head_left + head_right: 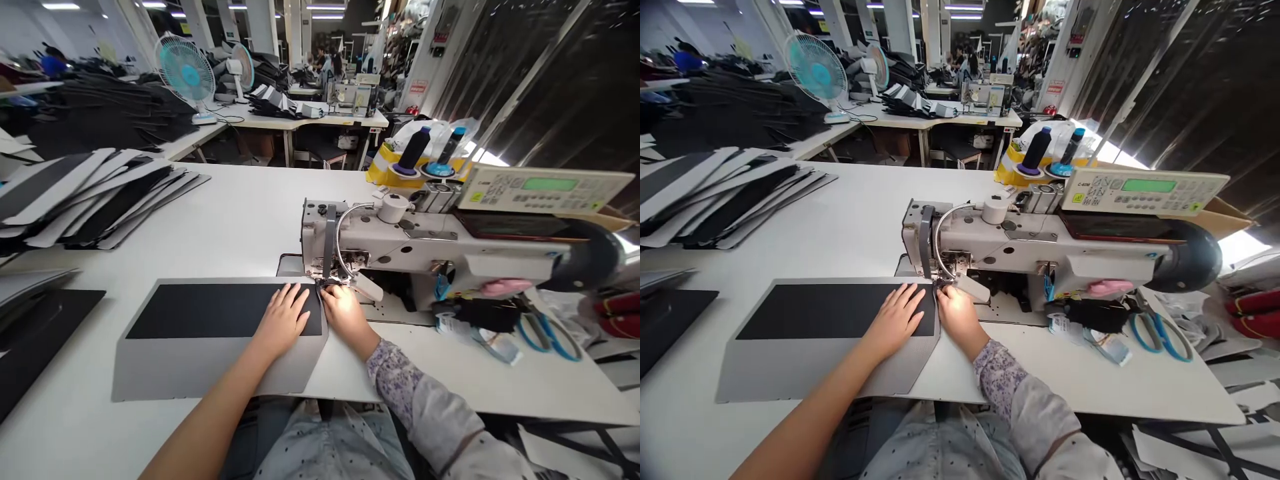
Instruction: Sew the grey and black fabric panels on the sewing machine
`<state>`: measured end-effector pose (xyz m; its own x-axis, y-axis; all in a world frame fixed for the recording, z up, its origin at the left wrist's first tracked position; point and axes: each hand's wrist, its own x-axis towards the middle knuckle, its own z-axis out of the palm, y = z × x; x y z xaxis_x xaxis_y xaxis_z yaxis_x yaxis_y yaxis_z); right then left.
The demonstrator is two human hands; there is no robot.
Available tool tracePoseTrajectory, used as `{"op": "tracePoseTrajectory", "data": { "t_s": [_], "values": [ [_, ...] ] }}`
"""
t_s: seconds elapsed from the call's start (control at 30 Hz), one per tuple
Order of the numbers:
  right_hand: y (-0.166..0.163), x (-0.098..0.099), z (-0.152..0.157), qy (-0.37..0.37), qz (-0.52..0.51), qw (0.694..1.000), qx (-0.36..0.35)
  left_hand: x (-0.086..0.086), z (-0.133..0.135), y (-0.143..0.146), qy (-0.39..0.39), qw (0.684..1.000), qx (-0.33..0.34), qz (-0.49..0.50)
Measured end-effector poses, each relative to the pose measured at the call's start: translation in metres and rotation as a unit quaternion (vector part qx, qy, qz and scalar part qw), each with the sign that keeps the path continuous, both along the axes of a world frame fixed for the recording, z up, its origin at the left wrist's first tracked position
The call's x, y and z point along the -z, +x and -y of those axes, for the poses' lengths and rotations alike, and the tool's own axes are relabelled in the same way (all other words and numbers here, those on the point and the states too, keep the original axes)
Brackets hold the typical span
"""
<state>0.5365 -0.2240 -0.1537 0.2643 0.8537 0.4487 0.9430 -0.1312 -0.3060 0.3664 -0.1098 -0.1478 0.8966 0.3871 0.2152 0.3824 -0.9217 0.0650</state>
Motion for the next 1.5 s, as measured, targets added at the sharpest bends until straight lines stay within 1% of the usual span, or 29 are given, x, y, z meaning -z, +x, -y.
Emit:
{"op": "tracePoseTrajectory", "data": {
  "t_s": [0.07,0.13,0.23,0.33,0.4,0.5,0.67,0.77,0.9,1.03,1.13,1.2,1.3,1.4,1.5],
  "values": [
    [0.000,0.007,-0.002,0.014,-0.004,1.000,-0.017,-0.002,-0.003,0.000,0.000,1.000,0.006,0.005],
    [-0.004,0.011,-0.001,0.038,-0.022,0.998,-0.033,-0.006,-0.005,0.003,0.001,1.000,0.015,0.014],
    [-0.008,0.010,0.004,0.059,-0.043,0.996,-0.059,-0.012,-0.007,0.014,-0.001,0.999,0.039,0.015],
    [-0.007,0.008,0.005,0.062,-0.053,0.994,-0.069,-0.016,-0.006,0.028,-0.017,0.998,0.061,0.007],
    [-0.006,0.008,0.006,0.062,-0.065,0.994,-0.068,-0.016,-0.004,0.034,-0.033,0.998,0.060,0.009],
    [-0.005,0.007,0.006,0.062,-0.088,0.992,-0.063,-0.013,-0.005,0.034,-0.052,0.997,0.057,0.013],
    [-0.004,0.009,0.005,0.061,-0.093,0.991,-0.069,-0.007,-0.016,0.030,-0.093,0.994,0.047,0.027],
    [-0.003,0.010,0.002,0.044,-0.078,0.994,-0.056,-0.003,-0.027,0.035,-0.108,0.992,0.032,0.061],
    [-0.002,0.012,-0.005,0.000,-0.044,0.999,-0.020,0.002,-0.041,0.046,-0.078,0.994,0.021,0.077],
    [-0.003,0.013,-0.011,-0.033,-0.008,0.999,0.010,0.004,-0.053,0.057,-0.039,0.997,0.019,0.064],
    [-0.005,0.013,-0.012,-0.045,0.004,0.998,0.034,0.002,-0.059,0.066,-0.034,0.998,0.015,0.048],
    [-0.005,0.012,-0.011,-0.045,-0.007,0.998,0.032,0.000,-0.059,0.068,-0.034,0.998,0.015,0.040],
    [-0.005,0.011,-0.009,-0.040,-0.018,0.999,0.019,-0.003,-0.051,0.060,-0.036,0.999,0.017,0.036],
    [-0.004,0.012,-0.007,-0.032,-0.017,0.999,0.021,-0.003,-0.034,0.038,-0.035,0.998,0.023,0.049],
    [-0.003,0.012,-0.007,-0.006,-0.044,0.999,0.029,-0.001,-0.019,0.016,-0.023,0.998,-0.011,0.051]
  ]
}}
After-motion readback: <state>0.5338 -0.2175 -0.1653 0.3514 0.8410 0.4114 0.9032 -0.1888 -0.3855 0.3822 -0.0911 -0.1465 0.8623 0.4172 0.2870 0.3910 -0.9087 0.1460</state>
